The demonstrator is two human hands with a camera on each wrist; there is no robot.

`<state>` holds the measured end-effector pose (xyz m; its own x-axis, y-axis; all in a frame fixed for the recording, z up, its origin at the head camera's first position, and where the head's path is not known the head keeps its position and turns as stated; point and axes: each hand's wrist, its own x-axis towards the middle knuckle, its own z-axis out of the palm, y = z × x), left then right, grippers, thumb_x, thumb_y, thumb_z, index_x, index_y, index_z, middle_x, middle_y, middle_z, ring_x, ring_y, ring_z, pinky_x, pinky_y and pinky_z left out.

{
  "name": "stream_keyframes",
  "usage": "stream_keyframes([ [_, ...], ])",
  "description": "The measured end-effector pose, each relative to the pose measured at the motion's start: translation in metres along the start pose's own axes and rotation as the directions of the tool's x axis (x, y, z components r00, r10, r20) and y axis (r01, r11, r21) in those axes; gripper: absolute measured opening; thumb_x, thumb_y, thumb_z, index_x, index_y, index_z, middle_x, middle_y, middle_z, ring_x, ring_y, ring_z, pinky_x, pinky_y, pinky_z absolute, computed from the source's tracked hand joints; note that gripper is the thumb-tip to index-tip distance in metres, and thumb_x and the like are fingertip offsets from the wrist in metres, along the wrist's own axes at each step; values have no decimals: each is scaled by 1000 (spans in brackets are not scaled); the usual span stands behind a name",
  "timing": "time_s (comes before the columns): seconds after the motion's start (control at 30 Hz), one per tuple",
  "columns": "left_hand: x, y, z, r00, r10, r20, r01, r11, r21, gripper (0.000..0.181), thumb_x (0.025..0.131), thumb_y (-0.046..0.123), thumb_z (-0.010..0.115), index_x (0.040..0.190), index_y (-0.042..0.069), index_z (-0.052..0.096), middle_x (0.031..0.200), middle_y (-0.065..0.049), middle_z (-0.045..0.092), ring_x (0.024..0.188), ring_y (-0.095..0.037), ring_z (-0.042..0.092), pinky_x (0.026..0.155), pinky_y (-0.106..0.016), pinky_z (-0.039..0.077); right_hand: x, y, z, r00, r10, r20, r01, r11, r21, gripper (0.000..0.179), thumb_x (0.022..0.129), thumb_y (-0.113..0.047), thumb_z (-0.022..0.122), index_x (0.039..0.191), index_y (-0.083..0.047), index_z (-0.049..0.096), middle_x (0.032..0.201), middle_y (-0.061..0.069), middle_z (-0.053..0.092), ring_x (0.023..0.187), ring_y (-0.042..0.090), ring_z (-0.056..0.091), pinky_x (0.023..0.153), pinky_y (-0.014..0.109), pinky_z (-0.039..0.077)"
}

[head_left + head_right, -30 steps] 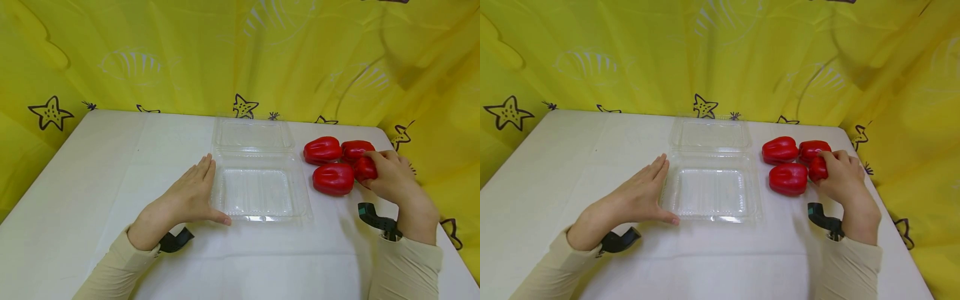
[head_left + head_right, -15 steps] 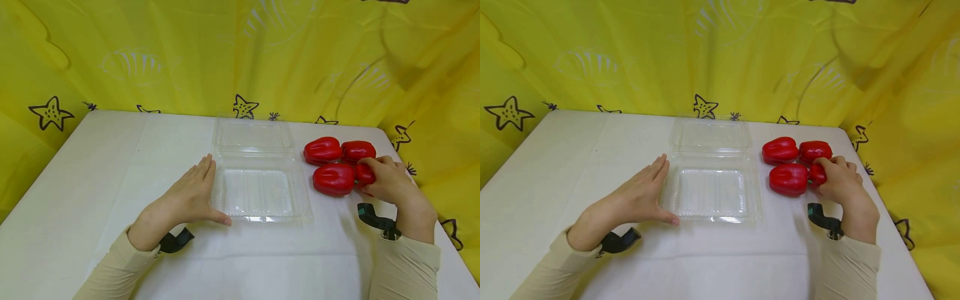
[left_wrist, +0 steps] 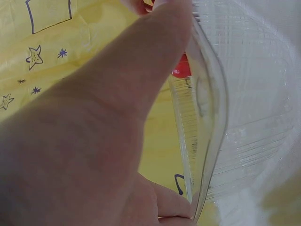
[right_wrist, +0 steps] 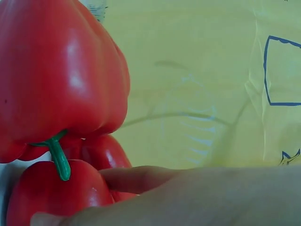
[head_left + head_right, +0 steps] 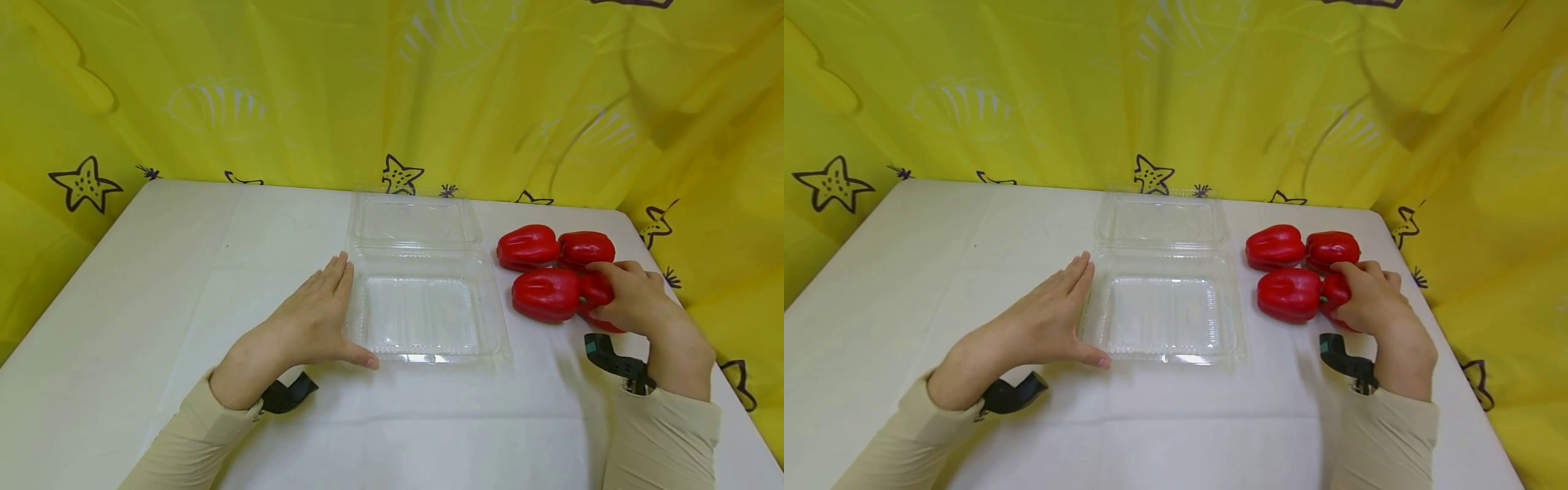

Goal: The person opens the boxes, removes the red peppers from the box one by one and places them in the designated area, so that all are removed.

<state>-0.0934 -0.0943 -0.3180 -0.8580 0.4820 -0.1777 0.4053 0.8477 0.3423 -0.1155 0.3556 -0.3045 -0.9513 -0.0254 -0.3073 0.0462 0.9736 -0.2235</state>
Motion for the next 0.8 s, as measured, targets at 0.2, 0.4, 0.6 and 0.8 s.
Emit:
stream_keyframes([
  [0.2,0,-1,0,1000,1,-10,-1,1000,3,141,61,72,81,155,-9,12,165,-25,5,154,-37,8,124,-52,18,3,-2,0,999,-30,-31,29,999,-17,77,73,-12,81,138,7,42,129,42,36,113,63,26,76,64,49],
  [0.4,1,-1,1,1000,3,-4,-3,1000,-2,142,61,73,80,155,-9,12,165,-25,4,154,-37,8,125,-52,17,2,-2,1,1000,-18,-21,18,1000,-7,75,75,-8,78,139,5,42,132,42,29,116,64,20,78,67,46],
  [0.6,2,-1,0,1000,15,3,-15,1000,-3,142,60,73,80,155,-9,12,165,-25,2,155,-36,6,125,-52,16,0,-4,-1,999,-30,-11,30,999,-12,74,74,-5,76,138,5,42,132,43,30,115,65,21,79,67,46],
  [0.8,0,-4,-1,1000,23,10,-23,999,-28,138,63,69,79,155,-8,10,165,-25,1,155,-37,5,125,-53,15,-12,-17,-8,994,-59,-90,57,998,-29,72,80,-2,67,144,5,35,140,44,24,122,66,18,91,77,31],
])
